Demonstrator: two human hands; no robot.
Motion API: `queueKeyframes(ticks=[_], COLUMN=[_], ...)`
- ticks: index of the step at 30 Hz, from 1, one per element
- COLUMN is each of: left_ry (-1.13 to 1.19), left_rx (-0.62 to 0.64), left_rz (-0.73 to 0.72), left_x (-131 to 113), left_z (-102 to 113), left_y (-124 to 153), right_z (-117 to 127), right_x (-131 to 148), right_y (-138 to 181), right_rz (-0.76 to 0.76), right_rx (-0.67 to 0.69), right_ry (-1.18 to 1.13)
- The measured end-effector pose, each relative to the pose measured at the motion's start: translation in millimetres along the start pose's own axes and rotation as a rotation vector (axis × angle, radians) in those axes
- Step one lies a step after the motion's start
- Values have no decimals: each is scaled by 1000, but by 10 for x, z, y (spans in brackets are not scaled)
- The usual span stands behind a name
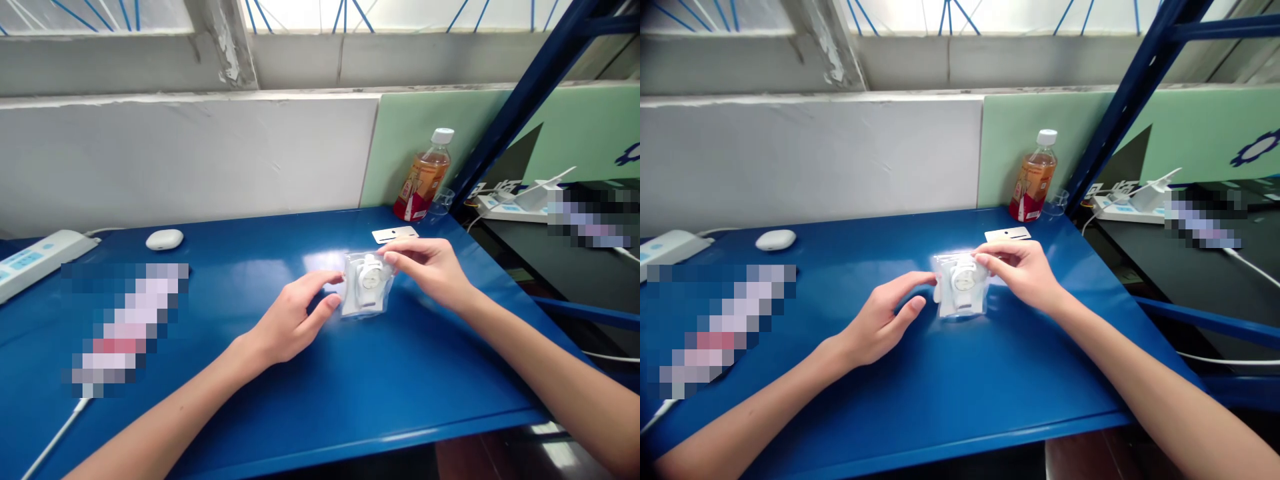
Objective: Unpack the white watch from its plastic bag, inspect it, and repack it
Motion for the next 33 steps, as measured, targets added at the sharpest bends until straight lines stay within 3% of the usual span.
queueKeyframes(ticks=[5,9,12,15,20,23,27,33], left_ry=[37,53,-58,-208,-337,-373,-405,-415], left_rx=[-99,-125,-186,-177,95,198,196,156], left_rz=[68,89,36,-65,-107,-86,-23,25], left_x=[58,87,61,3,7,32,74,155], left_z=[-5,-10,31,28,-125,-178,-178,-104], left_y=[-10,-26,-16,0,12,17,10,6], right_z=[-102,-182,-224,-240,-255,-295,-336,-346], right_x=[-122,-205,-269,-299,-302,-253,-140,-60], right_y=[11,35,46,51,63,90,145,197], right_rz=[-150,-197,-190,-140,-16,147,359,385], right_rx=[61,137,176,188,170,190,261,490], right_ry=[-51,-77,-44,52,284,427,597,693])
Point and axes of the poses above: each hand's wrist, its own y-axis away from the middle knuckle, its own z-axis out of the back of the hand, x = y × z, the point moved 6 cm from there along -y, towards the middle knuckle, and after that the axes turned 6 degrees about y, right-handed, at the moved point
